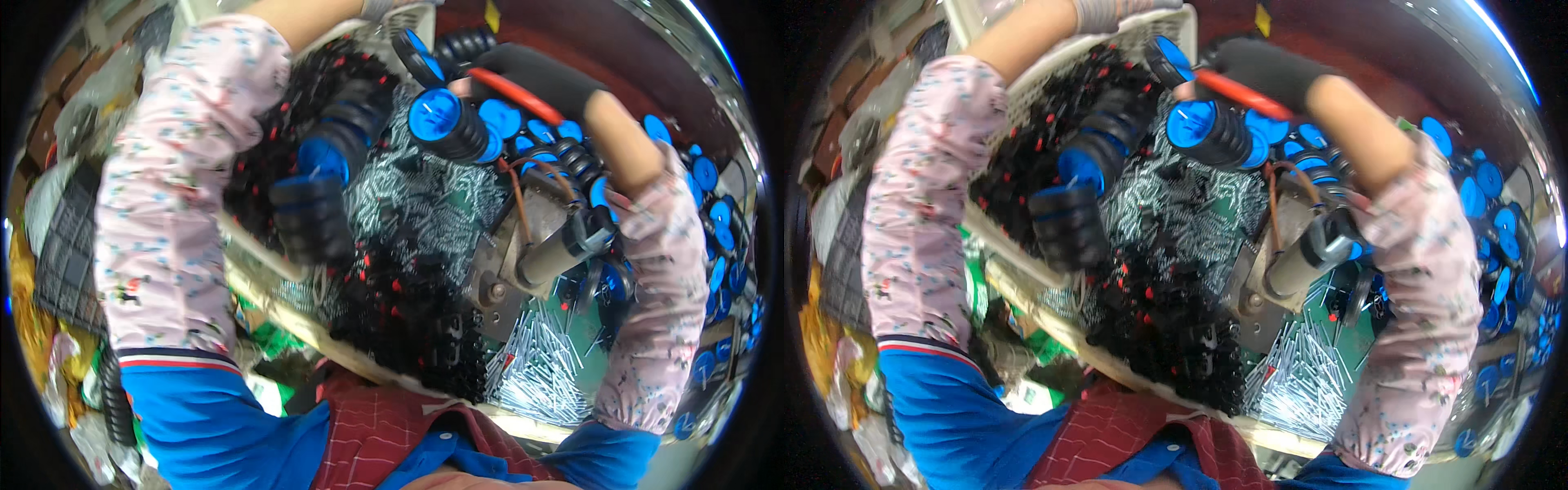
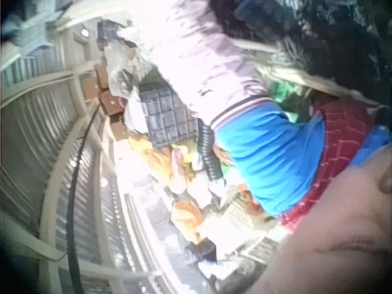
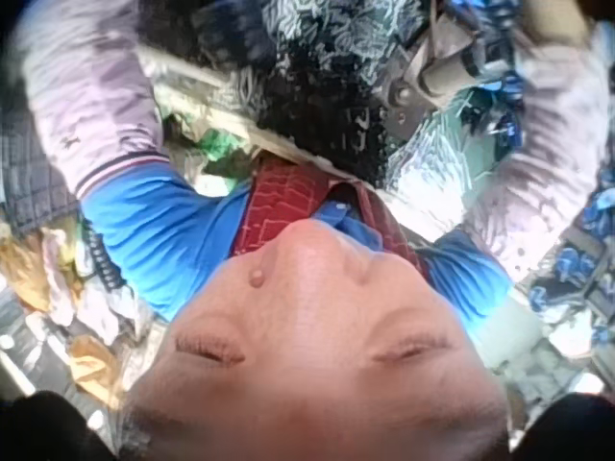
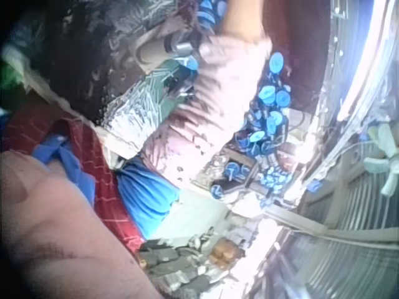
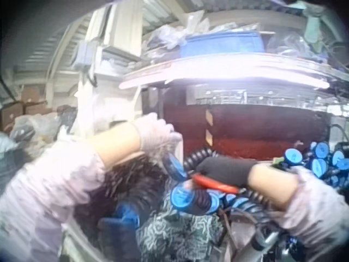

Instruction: The person repeatedly picks black plastic components and metal springs from a white basket, inserts the springs into the components, and places the assembled units on a wooden board. They then pick up black circular parts with blue centers, attach them to the assemblies, and set the finished units aside. The process is continuous and repetitive throughout the clip.

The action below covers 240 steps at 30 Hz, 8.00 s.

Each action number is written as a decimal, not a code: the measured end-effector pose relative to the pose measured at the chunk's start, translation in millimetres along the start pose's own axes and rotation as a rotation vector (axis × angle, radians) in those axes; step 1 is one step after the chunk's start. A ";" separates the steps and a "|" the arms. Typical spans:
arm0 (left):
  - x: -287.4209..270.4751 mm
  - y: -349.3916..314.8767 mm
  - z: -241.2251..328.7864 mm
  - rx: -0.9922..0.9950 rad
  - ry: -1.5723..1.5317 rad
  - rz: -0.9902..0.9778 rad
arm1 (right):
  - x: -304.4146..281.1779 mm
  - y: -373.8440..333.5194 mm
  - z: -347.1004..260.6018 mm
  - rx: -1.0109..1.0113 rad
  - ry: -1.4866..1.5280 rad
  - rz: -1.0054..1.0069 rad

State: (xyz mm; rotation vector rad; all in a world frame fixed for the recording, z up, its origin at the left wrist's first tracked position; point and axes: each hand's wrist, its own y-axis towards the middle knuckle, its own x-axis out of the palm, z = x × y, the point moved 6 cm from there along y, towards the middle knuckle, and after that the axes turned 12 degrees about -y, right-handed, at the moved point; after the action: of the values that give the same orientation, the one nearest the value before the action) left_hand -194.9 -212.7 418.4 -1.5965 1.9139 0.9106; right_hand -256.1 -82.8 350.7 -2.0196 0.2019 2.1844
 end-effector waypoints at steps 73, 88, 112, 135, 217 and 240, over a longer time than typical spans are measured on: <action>-44.1 -683.9 130.9 -1.110 -0.597 0.649 | 303.2 -314.3 49.3 0.817 1.346 0.899; -121.7 -344.9 -47.1 -0.126 -0.263 0.998 | 157.3 -314.7 43.8 0.665 0.751 1.003; 72.7 25.7 29.4 0.354 -0.370 0.365 | 25.4 36.4 29.9 0.159 -0.822 0.438; 211.8 121.5 24.7 -0.156 -0.030 0.375 | 169.1 -388.6 82.2 0.992 -0.044 0.737; 132.5 -296.5 327.1 -0.188 -1.633 0.215 | 387.3 -383.9 123.0 1.170 0.956 0.978; 121.1 -296.2 329.7 -0.142 -1.615 0.284 | 408.2 -484.8 123.0 1.755 0.059 0.472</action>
State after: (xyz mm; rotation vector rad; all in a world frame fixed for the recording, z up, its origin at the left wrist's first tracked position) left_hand 53.7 -74.1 57.8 -0.1963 0.8264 1.6795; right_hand -306.2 427.2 -42.0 -0.9025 1.8568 0.9967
